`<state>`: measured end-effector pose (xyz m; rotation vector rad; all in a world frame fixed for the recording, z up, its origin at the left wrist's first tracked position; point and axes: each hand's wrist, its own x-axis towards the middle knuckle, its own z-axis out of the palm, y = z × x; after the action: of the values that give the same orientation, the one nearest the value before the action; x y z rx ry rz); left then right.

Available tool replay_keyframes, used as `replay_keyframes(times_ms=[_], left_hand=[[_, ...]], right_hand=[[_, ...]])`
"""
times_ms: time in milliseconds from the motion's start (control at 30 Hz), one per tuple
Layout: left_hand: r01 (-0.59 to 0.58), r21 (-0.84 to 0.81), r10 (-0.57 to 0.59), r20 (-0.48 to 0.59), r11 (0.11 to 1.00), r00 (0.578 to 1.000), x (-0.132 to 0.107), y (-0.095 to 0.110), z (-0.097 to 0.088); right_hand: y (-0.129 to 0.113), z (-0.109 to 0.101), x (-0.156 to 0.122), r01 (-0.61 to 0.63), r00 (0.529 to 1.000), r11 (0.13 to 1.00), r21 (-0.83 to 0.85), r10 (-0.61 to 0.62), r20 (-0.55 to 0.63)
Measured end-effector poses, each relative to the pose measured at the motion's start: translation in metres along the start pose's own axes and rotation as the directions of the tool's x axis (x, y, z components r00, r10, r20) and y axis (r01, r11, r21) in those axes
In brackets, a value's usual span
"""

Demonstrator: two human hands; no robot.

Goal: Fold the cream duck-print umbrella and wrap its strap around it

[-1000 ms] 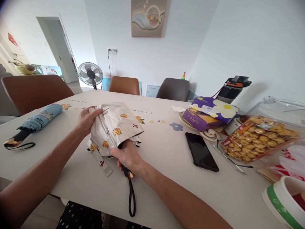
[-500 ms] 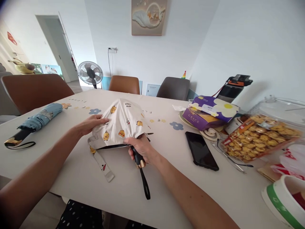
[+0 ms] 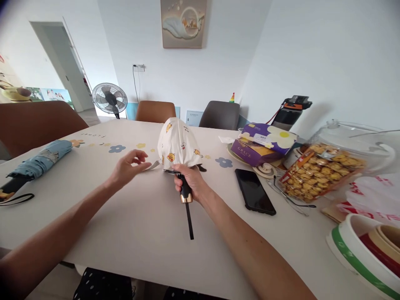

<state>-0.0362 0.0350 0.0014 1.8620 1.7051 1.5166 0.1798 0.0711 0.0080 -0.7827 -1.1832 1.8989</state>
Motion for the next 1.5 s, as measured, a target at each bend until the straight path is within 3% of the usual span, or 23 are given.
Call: replay_keyframes(times_ms=[100,167,433,533,667,767,867,1000,1067,1167,1300,1500], left_hand=[[-0.353,0.205,0.343,0.082,0.913,0.936,-0.011,0.01,0.016],[-0.448,0.303,0.438,0.107,0.841,0.893,-0.015,0.008,0.021],[-0.546,0.418,0.569,0.081,0.726,0.819,-0.015,0.005,0.019],[-0.58,0.472,0.599,0.128,0.664,0.79,-0.014,0.007,0.018],[-0.583,0.463,0.541,0.237,0.667,0.807,-0.016,0.003,0.021],[-0.532,0.319,0.479,0.235,0.784,0.846,-0.019,0.0,0.023],[-0.425,0.074,0.41,0.157,0.902,0.898,-0.022,0.005,0.023],[-0.085,-0.206,0.094,0.033,0.975,0.995,-0.023,0.027,0.023],[0.047,-0.331,-0.022,0.079,0.943,0.997,-0.023,0.036,0.024],[0.186,-0.442,-0.108,0.195,0.877,0.975,-0.021,0.04,0.024],[0.32,-0.54,-0.246,0.207,0.778,0.947,-0.017,0.035,0.021],[0.428,-0.794,-0.323,0.307,0.431,0.895,-0.01,0.03,0.014]], right_hand=[[0.007,0.004,0.001,-0.038,0.999,0.999,0.024,0.037,0.028],[0.009,0.008,0.0,-0.056,0.997,0.998,0.038,0.054,0.052],[0.011,0.018,-0.002,-0.081,0.996,0.995,0.055,0.078,0.043],[0.011,0.019,-0.001,-0.033,0.999,0.998,0.049,0.034,-0.004],[0.012,0.016,-0.002,-0.023,0.999,1.0,-0.014,0.022,-0.032],[0.012,0.015,-0.004,-0.014,1.0,0.996,-0.089,0.012,-0.015],[0.011,0.016,-0.005,0.024,0.999,0.988,-0.151,-0.028,-0.023],[0.011,0.022,-0.008,-0.03,0.993,0.951,-0.308,-0.007,-0.117],[0.014,0.027,-0.01,-0.05,0.992,0.929,-0.367,0.005,-0.122],[0.019,0.034,-0.015,-0.024,0.999,0.89,-0.456,0.01,-0.033],[0.021,0.041,-0.022,-0.052,0.992,0.818,-0.573,0.107,0.062],[0.021,0.047,-0.027,-0.111,0.964,0.795,-0.596,0.232,0.13]])
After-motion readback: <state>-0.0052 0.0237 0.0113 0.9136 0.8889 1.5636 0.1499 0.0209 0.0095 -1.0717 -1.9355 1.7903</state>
